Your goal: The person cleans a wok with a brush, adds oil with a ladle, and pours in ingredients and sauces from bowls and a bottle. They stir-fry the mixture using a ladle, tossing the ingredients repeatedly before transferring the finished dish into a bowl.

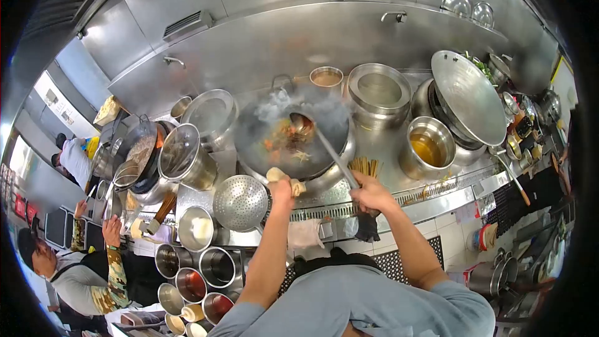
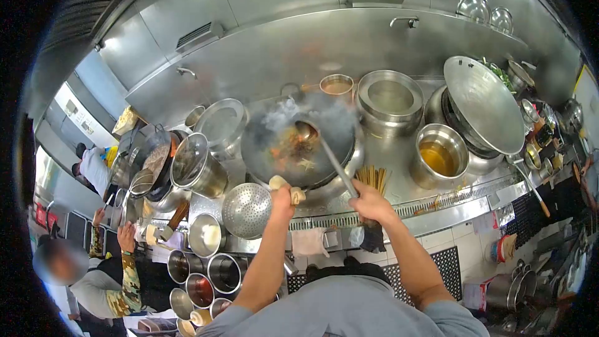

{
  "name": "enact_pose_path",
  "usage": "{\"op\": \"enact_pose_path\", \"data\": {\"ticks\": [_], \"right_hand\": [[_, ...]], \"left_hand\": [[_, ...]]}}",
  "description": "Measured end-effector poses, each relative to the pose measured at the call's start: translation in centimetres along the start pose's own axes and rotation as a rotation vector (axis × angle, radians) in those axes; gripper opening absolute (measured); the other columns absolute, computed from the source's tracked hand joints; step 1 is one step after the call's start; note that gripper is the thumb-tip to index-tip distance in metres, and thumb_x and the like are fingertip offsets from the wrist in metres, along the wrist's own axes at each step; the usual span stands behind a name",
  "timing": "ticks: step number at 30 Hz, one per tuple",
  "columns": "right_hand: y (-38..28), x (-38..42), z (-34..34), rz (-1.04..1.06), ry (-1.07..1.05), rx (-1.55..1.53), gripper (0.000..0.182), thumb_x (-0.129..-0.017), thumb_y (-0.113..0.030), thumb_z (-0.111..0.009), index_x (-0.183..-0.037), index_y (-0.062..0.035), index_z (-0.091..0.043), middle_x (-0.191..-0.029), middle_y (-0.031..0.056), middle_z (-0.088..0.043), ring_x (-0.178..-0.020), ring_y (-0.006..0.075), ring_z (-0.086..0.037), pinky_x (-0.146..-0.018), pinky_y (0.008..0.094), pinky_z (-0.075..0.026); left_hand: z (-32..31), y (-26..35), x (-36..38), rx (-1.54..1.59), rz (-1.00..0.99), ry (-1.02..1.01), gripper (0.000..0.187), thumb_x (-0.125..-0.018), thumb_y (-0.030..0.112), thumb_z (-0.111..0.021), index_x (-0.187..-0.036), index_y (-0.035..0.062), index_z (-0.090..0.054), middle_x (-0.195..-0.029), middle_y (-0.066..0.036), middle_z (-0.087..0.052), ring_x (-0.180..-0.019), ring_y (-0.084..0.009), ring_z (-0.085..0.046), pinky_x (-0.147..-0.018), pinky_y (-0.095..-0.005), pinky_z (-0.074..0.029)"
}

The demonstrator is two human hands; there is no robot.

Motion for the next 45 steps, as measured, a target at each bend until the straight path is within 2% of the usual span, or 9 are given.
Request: {"op": "enact_pose_path", "data": {"ticks": [7,13,20,24,28,32,38,43,45], "right_hand": [[1.3,-4.4,-3.0,-0.051,0.072,-0.057,0.046,-0.082,-0.007,-0.055,-0.126,0.0032,-0.049,-0.065,0.0098,-0.059,-0.046,0.0211,-0.057,-0.041,0.0354,-0.047],[0.4,-2.4,-8.5,-0.308,-0.289,-1.38,0.022,-0.093,-0.015,-0.057,-0.108,0.0007,-0.058,-0.068,0.0012,-0.054,-0.047,0.0092,-0.048,-0.041,0.0238,-0.039],[-1.4,-2.9,-10.2,-0.386,-0.461,-2.005,0.029,-0.094,-0.014,-0.055,-0.117,0.003,-0.052,-0.072,-0.0001,-0.052,-0.05,0.0083,-0.046,-0.044,0.0232,-0.04],[-0.3,-1.4,-9.3,-0.247,-0.575,-1.638,0.028,-0.09,-0.012,-0.06,-0.112,0.0027,-0.053,-0.072,0.0002,-0.052,-0.05,0.0083,-0.046,-0.044,0.0236,-0.04],[-1.9,-0.5,-5.5,0.026,-0.064,-0.133,0.055,-0.081,-0.01,-0.058,-0.134,-0.0006,-0.048,-0.066,0.0097,-0.059,-0.05,0.0181,-0.059,-0.043,0.0348,-0.047],[1.2,-6.1,-2.1,0.204,0.237,0.24,0.07,-0.079,-0.007,-0.051,-0.146,0.0004,-0.033,-0.073,0.0211,-0.065,-0.053,0.0269,-0.066,-0.046,0.0407,-0.051],[-0.8,-6.1,-3.1,0.056,0.1,0.012,0.062,-0.08,-0.006,-0.05,-0.141,0.0017,-0.042,-0.069,0.0173,-0.062,-0.049,0.023,-0.061,-0.046,0.0363,-0.048],[0.5,-3.2,-2.4,0.021,-0.049,-0.241,0.059,-0.077,-0.006,-0.056,-0.135,0.003,-0.047,-0.071,0.0175,-0.062,-0.047,0.0221,-0.061,-0.045,0.0361,-0.048],[-0.1,-4.2,-0.9,0.063,0.074,-0.029,0.057,-0.076,-0.005,-0.056,-0.132,0.0037,-0.048,-0.073,0.0195,-0.063,-0.048,0.0237,-0.061,-0.047,0.0374,-0.049]], "left_hand": [[-0.1,-1.1,-1.3,-0.038,-0.065,0.064,0.014,-0.079,-0.001,-0.054,-0.093,-0.0027,-0.052,-0.082,-0.011,-0.058,-0.066,-0.0235,-0.062,-0.053,-0.0381,-0.052],[1.3,-1.6,-3.6,-0.125,-0.066,-0.078,0.024,-0.08,0.002,-0.054,-0.104,-0.0032,-0.052,-0.091,-0.012,-0.059,-0.07,-0.0234,-0.063,-0.052,-0.0382,-0.052],[1.3,-0.9,-2.5,-0.098,-0.061,-0.075,0.026,-0.081,0.002,-0.052,-0.107,-0.0036,-0.053,-0.089,-0.012,-0.059,-0.069,-0.0232,-0.061,-0.052,-0.041,-0.05],[1.4,-1.2,-2.0,-0.024,-0.114,-0.016,0.046,-0.079,0.005,-0.059,-0.118,-0.0066,-0.036,-0.1,-0.015,-0.054,-0.073,-0.0228,-0.06,-0.064,-0.038,-0.054],[1.9,-1.0,-2.8,-0.169,-0.072,-0.082,0.043,-0.079,0.007,-0.06,-0.113,-0.0108,-0.041,-0.098,-0.016,-0.056,-0.081,-0.0233,-0.06,-0.066,-0.0387,-0.052],[1.2,-1.0,-0.6,-0.087,-0.163,0.091,0.022,-0.08,0.002,-0.054,-0.1,-0.0058,-0.053,-0.089,-0.013,-0.058,-0.071,-0.0232,-0.062,-0.057,-0.0399,-0.052],[1.3,-0.2,-1.0,-0.115,-0.079,0.002,0.049,-0.079,0.007,-0.059,-0.12,-0.0084,-0.036,-0.104,-0.017,-0.055,-0.082,-0.0258,-0.061,-0.07,-0.0391,-0.053],[1.2,0.1,-1.4,-0.141,-0.126,0.05,0.027,-0.081,0.003,-0.056,-0.106,-0.0081,-0.05,-0.098,-0.013,-0.057,-0.078,-0.0223,-0.062,-0.06,-0.039,-0.053],[1.0,0.5,-2.1,-0.135,-0.16,-0.043,0.042,-0.079,0.005,-0.058,-0.115,-0.0096,-0.042,-0.104,-0.017,-0.056,-0.084,-0.0251,-0.062,-0.066,-0.0394,-0.053]]}}
Point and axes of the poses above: each hand's wrist, its own x-axis away from the middle knuckle, its own z-axis out of the back of the hand, y = z × x, the point moved 2 cm from there along -x, towards the middle knuckle
